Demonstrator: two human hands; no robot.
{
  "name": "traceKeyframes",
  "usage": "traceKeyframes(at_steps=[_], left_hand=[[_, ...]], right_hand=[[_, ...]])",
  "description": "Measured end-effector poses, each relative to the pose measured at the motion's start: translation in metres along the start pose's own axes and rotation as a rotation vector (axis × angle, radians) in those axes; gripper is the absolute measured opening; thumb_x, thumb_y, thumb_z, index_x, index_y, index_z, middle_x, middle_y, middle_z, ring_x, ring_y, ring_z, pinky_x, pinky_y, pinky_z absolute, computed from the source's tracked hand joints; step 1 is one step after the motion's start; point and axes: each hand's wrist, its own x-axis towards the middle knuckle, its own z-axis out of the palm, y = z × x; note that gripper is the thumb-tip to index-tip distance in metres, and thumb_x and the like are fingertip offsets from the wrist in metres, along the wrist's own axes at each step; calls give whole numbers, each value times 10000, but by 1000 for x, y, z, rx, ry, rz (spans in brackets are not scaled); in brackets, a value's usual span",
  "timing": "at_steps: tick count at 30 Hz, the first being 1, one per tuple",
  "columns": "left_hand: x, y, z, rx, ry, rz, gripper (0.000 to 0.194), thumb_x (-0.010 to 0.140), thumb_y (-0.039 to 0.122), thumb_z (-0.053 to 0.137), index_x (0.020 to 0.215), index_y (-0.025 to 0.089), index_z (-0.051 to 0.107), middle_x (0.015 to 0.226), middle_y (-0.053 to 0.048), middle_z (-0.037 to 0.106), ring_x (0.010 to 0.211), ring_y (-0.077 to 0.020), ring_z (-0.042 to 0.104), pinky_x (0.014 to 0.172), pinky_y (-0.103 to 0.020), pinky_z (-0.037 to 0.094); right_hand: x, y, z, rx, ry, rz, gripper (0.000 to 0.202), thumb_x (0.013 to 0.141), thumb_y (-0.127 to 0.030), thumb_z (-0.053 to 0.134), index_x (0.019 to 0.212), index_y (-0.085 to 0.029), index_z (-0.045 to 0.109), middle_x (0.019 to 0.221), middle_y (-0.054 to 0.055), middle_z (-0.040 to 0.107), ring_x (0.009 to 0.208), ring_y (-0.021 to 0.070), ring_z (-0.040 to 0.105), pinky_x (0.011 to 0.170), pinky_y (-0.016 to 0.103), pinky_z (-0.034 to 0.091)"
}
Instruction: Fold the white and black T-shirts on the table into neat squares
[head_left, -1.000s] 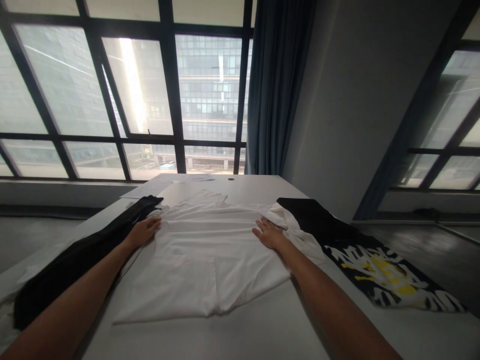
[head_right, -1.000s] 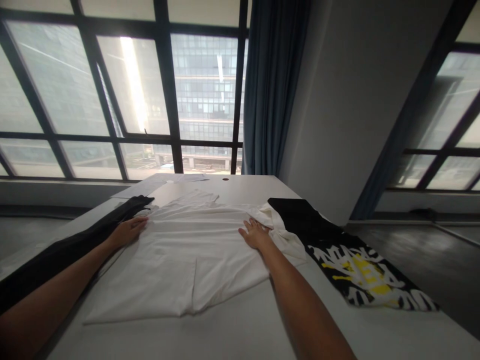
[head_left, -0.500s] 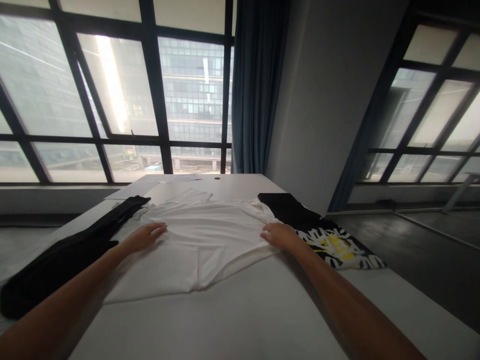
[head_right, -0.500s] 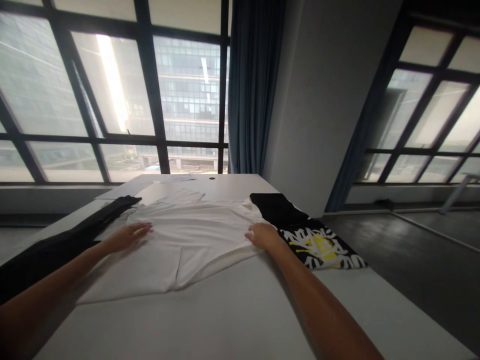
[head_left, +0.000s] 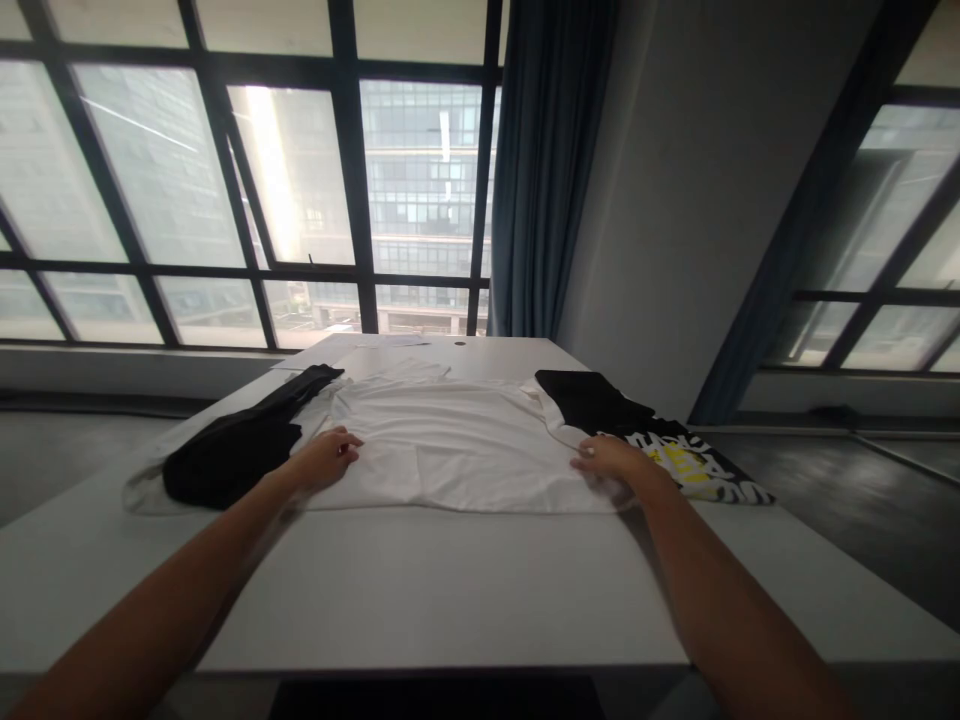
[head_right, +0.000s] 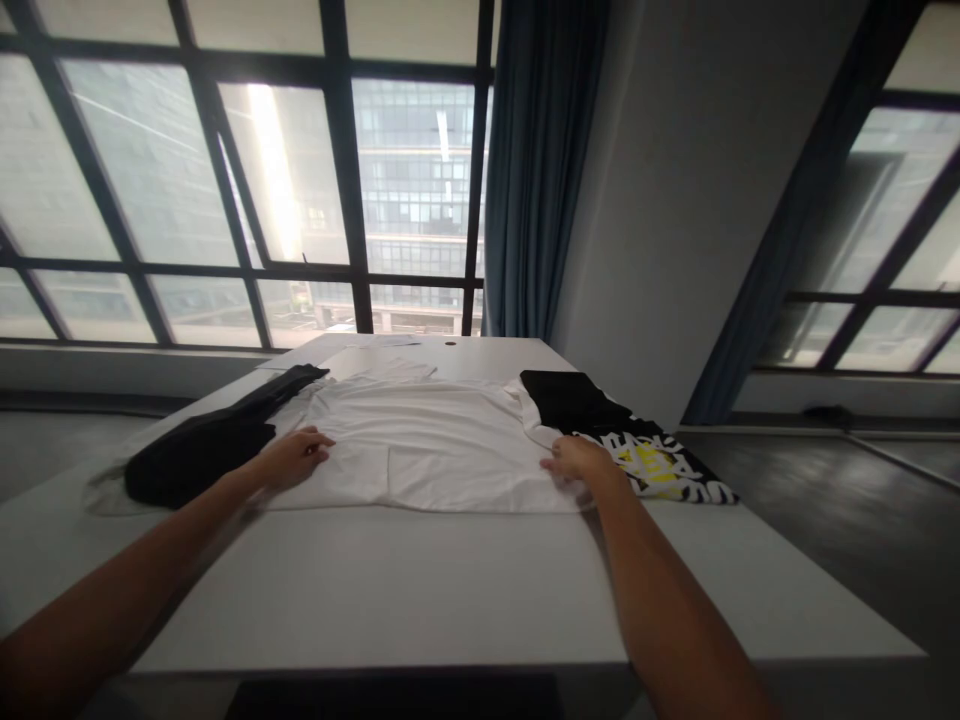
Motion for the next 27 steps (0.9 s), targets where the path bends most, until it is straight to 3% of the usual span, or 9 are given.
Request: traceKeyframes(at_steps=[4, 7, 10, 12, 15, 17, 21, 25, 27], left_hand=[[-7, 7, -30, -154, -34, 120, 297, 757, 466, 582, 774, 216, 740, 941, -73, 698, 950, -261, 630, 920, -355, 487], [-25, -5, -56, -439, -322, 89, 380, 690, 566, 691, 798, 205, 744, 873, -65, 734, 877, -284, 664, 799, -360, 535], [-38, -24, -68, -579, -580, -1, 453, 576, 597, 791, 763, 185, 765, 748, -102, 745, 763, -324, 698, 683, -397, 550], [-37, -32, -63, -581, -519, -25, 528, 646, 670, 711, 828, 179, 777, 802, -126, 761, 801, -336, 711, 720, -422, 555], [-25, -31, -40, -428, -235, -70, 614, 773, 722, 539, 1002, 199, 766, 980, -111, 771, 971, -330, 696, 846, -411, 541], [-17, -28, -22, -360, -159, -93, 627, 769, 715, 553, 1089, 212, 745, 1108, -106, 749, 1096, -329, 655, 913, -383, 518], [-13, -29, 0, -306, -163, -79, 750, 665, 703, 660, 1233, 213, 677, 1358, -127, 623, 1283, -327, 537, 1051, -358, 430], [-13, -49, 2, -84, -282, -11, 940, 542, 692, 733, 1346, 227, 590, 1521, -133, 452, 1425, -342, 358, 1133, -386, 337], [-10, -60, 3, 27, -292, -67, 985, 516, 687, 741, 1362, 211, 575, 1542, -159, 411, 1440, -362, 323, 1137, -409, 327]], right_hand=[[2, -2, 4, -85, 77, -9, 327, 814, -442, 669, 987, -169, 715, 1116, 174, 714, 1075, 320, 651, 892, 408, 478], [3, -6, 5, -156, 86, 3, 317, 843, -427, 629, 1008, -169, 709, 1125, 182, 709, 1074, 320, 654, 877, 410, 481], [3, -9, 5, -167, 82, 18, 297, 843, -422, 624, 980, -177, 718, 1108, 172, 716, 1065, 322, 656, 870, 408, 480], [3, -10, 4, -167, 85, 38, 285, 838, -418, 627, 966, -184, 725, 1089, 164, 721, 1059, 328, 654, 860, 406, 480], [3, -11, 5, -169, 136, 75, 307, 847, -426, 607, 1018, -200, 723, 1096, 158, 714, 1043, 329, 656, 842, 402, 480], [4, -10, 7, -191, 215, 78, 384, 852, -429, 598, 1153, -206, 684, 1183, 163, 679, 1080, 331, 637, 847, 399, 481], [8, -6, 14, -265, 324, 56, 617, 848, -383, 615, 1411, -156, 498, 1334, 200, 579, 1213, 350, 552, 904, 408, 461], [13, 2, 18, -176, 258, 79, 451, 911, -318, 519, 1334, -172, 576, 1234, 169, 662, 1121, 305, 621, 889, 377, 447], [16, 6, 16, -108, 264, 108, 387, 931, -305, 471, 1270, -195, 624, 1185, 145, 693, 1090, 293, 638, 863, 360, 445]])
